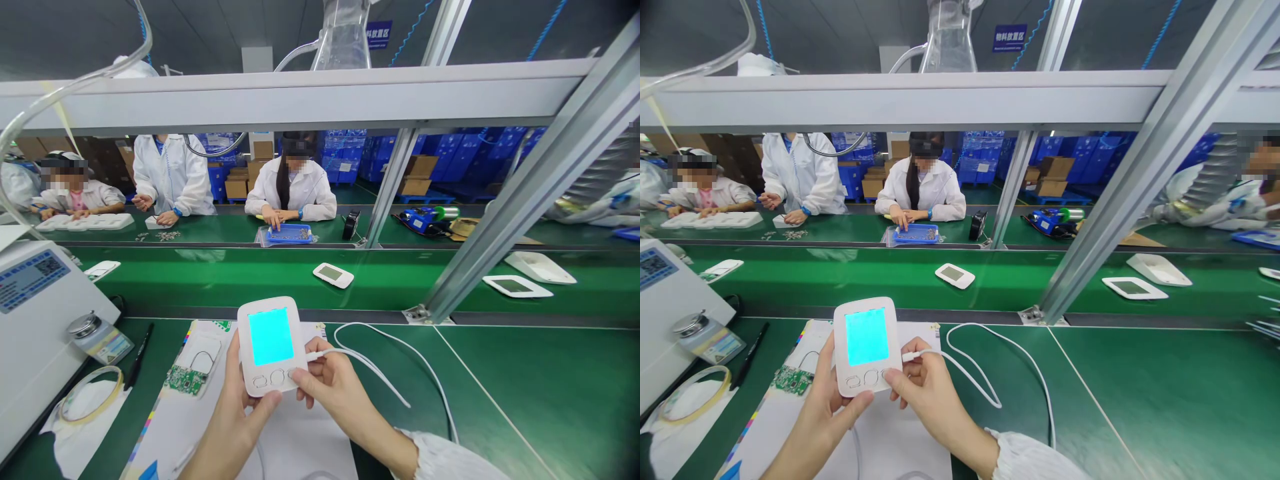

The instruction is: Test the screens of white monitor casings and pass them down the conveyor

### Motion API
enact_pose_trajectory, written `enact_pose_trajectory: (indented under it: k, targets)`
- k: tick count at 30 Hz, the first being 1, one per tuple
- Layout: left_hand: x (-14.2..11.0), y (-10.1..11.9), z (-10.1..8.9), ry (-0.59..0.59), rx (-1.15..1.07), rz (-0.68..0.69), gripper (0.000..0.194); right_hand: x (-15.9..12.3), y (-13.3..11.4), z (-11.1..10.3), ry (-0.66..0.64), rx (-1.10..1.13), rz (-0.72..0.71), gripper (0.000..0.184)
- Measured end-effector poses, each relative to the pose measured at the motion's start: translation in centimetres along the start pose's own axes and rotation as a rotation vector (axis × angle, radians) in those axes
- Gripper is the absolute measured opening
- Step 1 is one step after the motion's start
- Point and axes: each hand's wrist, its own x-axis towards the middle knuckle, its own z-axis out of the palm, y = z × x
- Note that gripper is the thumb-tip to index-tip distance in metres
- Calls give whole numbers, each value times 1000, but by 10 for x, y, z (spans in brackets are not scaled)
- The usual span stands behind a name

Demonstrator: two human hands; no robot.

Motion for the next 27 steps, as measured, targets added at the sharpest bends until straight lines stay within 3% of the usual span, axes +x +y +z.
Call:
enact_pose_trajectory:
  k: [27]
  targets:
    - [-1,-2,4,25,20,8,101,-1,-4,6,49,14,21,57]
